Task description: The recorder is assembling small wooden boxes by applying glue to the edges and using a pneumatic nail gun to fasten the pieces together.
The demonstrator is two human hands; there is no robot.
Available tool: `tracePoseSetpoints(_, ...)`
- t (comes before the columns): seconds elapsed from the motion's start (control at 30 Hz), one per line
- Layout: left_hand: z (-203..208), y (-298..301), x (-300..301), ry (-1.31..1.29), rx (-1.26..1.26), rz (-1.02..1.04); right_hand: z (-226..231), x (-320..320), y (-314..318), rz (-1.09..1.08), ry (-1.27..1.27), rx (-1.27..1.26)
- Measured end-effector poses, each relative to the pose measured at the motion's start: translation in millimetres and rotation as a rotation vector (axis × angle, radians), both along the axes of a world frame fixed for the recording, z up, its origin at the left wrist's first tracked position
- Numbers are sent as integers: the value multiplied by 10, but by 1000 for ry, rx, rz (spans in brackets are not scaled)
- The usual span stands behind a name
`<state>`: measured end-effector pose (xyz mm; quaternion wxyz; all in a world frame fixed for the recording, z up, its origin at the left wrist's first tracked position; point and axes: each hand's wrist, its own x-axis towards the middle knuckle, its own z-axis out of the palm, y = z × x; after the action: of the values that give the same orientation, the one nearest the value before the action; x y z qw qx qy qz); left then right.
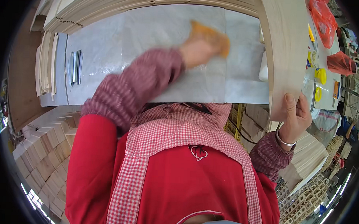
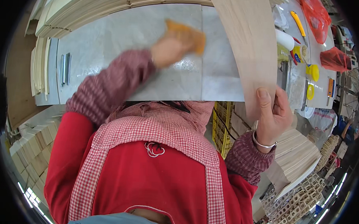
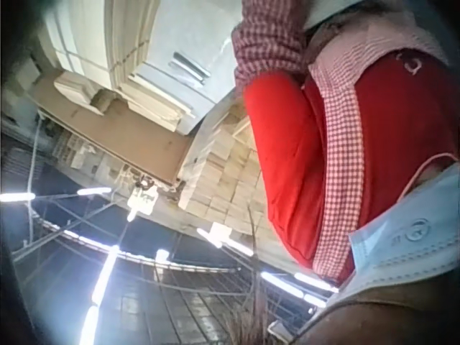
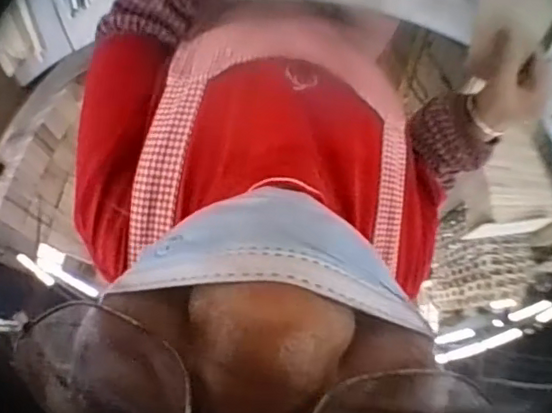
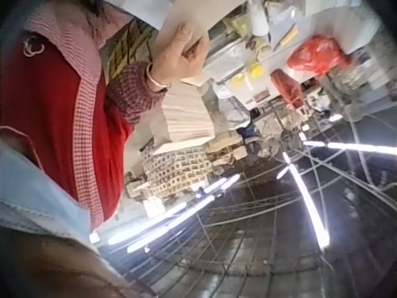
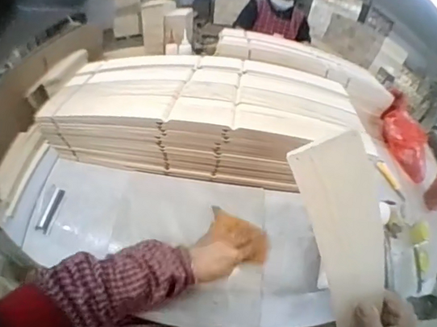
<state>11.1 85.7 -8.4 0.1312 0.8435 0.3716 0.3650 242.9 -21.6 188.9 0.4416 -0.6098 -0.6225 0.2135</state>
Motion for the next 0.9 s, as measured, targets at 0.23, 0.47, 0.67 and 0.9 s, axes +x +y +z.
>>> tracePoseSetpoints(0.23, 25, -714, 257, 160, 33, -39, -299, -35, -128, -66, 14, -46)
tracePoseSetpoints(0.47, 25, -770, -1327, 118, 40, 338, -453, -263, 138, 197, -275, 103)
tracePoseSetpoints(0.67, -124, -324, -2212, 278, 140, 619, -990, -636, 278, 471, -637, 325)
tracePoseSetpoints(0.9, 156, -422, -1593, -254, -198, 686, -1122, -475, 489, 493, -625, 273)
